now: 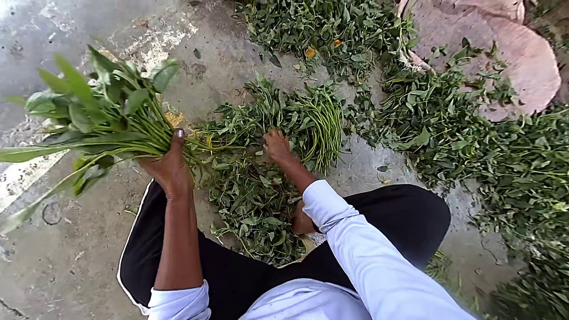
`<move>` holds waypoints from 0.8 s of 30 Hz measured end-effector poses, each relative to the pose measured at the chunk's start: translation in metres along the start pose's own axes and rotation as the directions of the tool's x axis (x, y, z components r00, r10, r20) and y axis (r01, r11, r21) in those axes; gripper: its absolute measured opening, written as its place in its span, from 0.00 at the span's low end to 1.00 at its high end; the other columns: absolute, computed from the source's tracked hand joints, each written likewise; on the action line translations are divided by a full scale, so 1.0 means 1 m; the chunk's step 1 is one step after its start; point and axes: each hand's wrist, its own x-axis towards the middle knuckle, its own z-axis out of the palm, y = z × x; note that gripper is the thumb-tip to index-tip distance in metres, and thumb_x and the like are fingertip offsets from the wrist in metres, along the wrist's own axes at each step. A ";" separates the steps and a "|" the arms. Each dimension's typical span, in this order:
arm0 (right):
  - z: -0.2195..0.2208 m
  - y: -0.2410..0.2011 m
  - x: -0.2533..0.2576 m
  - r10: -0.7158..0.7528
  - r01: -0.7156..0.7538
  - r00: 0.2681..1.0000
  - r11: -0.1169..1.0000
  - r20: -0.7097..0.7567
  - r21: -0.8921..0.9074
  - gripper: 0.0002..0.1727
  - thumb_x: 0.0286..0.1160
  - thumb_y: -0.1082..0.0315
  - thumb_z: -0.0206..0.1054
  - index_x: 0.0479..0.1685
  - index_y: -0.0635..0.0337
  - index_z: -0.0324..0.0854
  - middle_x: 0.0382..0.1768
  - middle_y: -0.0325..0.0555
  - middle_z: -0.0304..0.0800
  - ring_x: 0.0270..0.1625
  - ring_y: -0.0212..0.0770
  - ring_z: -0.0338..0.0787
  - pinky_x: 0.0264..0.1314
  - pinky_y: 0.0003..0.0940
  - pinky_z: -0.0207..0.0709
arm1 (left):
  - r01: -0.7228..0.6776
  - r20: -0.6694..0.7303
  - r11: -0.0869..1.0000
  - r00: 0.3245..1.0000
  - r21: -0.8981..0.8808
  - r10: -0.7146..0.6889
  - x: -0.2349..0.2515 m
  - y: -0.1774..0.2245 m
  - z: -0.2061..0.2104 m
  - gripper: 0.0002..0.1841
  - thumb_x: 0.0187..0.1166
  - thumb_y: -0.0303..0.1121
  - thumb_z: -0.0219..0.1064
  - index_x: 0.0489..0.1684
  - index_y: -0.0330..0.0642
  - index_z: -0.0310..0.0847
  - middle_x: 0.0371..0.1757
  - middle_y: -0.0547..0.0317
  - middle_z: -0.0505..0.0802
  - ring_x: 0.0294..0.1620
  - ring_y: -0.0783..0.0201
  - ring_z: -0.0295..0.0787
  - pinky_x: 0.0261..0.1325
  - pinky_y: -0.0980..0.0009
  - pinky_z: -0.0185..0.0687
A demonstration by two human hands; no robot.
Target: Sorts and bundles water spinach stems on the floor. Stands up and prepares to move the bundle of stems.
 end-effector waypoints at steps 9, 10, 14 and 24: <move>0.026 0.073 0.016 0.277 -0.278 0.961 0.960 0.024 0.027 0.23 0.84 0.62 0.65 0.73 0.64 0.81 0.77 0.64 0.77 0.82 0.68 0.72 0.77 0.71 0.66 | 0.628 0.217 0.720 0.778 -0.296 -0.589 -0.016 -0.012 0.026 0.15 0.82 0.17 0.61 0.65 0.34 0.75 0.47 0.48 0.94 0.43 0.53 0.96 0.52 0.56 0.95; 0.023 0.075 0.012 0.287 -0.285 0.958 0.957 -0.020 0.046 0.21 0.84 0.63 0.64 0.71 0.63 0.83 0.75 0.62 0.80 0.81 0.65 0.74 0.76 0.70 0.66 | 0.560 0.206 0.796 0.828 -0.230 -0.522 -0.018 -0.014 0.027 0.18 0.79 0.15 0.64 0.65 0.34 0.74 0.46 0.48 0.95 0.42 0.54 0.97 0.50 0.58 0.96; 0.014 0.078 -0.022 0.246 -0.170 0.909 0.956 -0.336 0.238 0.15 0.84 0.64 0.65 0.57 0.61 0.92 0.62 0.58 0.91 0.69 0.61 0.86 0.71 0.65 0.70 | 0.571 0.222 0.806 0.815 -0.154 -0.535 -0.017 -0.017 0.028 0.15 0.78 0.15 0.65 0.59 0.37 0.75 0.42 0.50 0.95 0.40 0.56 0.97 0.48 0.59 0.96; 0.005 0.057 -0.050 0.405 -0.238 0.877 0.833 -0.258 0.500 0.29 0.68 0.74 0.73 0.71 0.67 0.74 0.50 0.65 0.89 0.52 0.64 0.91 0.56 0.64 0.82 | 0.626 0.229 0.778 0.765 -0.048 -0.602 -0.029 -0.033 0.032 0.16 0.75 0.15 0.69 0.57 0.36 0.75 0.39 0.53 0.96 0.36 0.59 0.97 0.44 0.64 0.95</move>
